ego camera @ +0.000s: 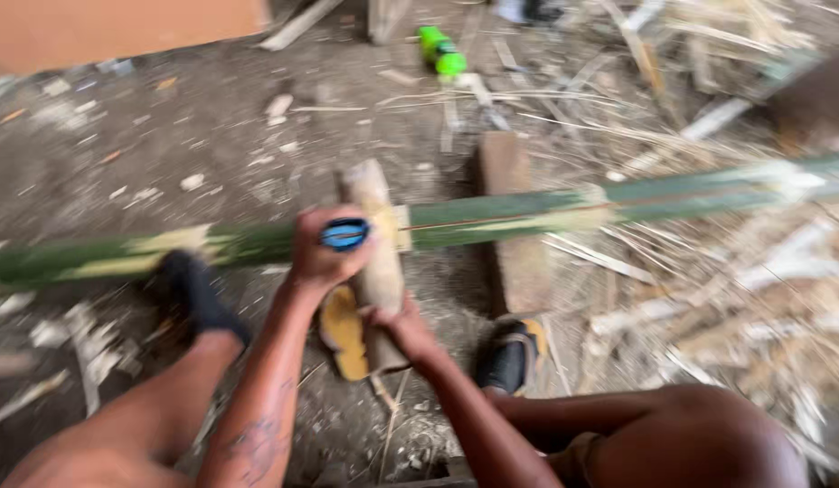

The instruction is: The person uses a machete and a wooden mallet to split a long green bamboo pole resting on a wooden block. They repeatedly strike the machete into the bamboo to create a longitudinal split, then use a pencil to mark a line on the bamboo surface before continuing to drive the machete deeper with the mallet.

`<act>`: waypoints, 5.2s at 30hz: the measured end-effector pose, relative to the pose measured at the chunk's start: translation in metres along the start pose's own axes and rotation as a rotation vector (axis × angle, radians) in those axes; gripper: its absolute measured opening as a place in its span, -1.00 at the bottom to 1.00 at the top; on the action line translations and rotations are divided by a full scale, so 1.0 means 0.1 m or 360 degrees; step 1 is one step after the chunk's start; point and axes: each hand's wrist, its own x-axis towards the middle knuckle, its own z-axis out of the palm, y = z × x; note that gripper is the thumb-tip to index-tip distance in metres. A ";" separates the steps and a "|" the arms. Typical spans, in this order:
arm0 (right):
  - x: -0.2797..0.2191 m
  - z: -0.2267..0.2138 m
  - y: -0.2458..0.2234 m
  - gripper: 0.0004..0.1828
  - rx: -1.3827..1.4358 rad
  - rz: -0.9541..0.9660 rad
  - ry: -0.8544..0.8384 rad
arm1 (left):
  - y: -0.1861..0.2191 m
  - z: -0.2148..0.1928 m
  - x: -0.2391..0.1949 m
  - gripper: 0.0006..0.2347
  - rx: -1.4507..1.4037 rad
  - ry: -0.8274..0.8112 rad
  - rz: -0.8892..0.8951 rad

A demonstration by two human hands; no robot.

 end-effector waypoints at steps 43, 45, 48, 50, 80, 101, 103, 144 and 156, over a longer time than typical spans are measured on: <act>-0.72 -1.20 -1.55 -0.35 0.0151 -0.0298 0.0800 | -0.76 0.11 0.89 -0.80 -0.1963 0.0550 -0.0772; -0.35 -0.66 -1.02 -0.29 0.0032 -0.0032 0.0461 | -0.66 0.28 1.13 -0.88 -0.1360 0.0450 -0.0803; -0.39 -0.57 -0.46 -0.20 0.0096 0.0224 0.0301 | -0.53 0.35 1.19 -0.92 -0.0833 0.0291 -0.0870; -0.57 -0.96 -0.58 -0.31 0.0098 0.0306 0.0410 | -0.52 0.17 1.30 -0.93 -0.0974 0.0229 -0.0857; 0.05 0.51 -0.21 -0.13 -0.0234 0.0271 -0.0003 | -1.56 -0.77 0.97 -0.87 -0.0516 0.0207 -0.0917; -0.12 0.35 -0.20 0.00 -0.0331 0.0169 -0.0193 | -0.73 -0.91 0.60 -0.87 -0.0053 0.0200 -0.0817; -0.34 0.02 -0.09 0.02 -0.0365 -0.0058 0.0050 | -0.63 -0.40 0.48 -0.81 0.0485 0.0316 -0.0515; -0.90 -1.70 -1.24 -0.35 0.0236 0.0050 0.0925 | -0.93 -0.24 0.68 -0.87 -0.1537 0.0211 -0.0790; -0.35 -0.03 -0.73 -0.23 -0.0308 0.0065 0.0174 | -0.91 -0.33 0.84 -0.85 -0.0259 0.0092 -0.0421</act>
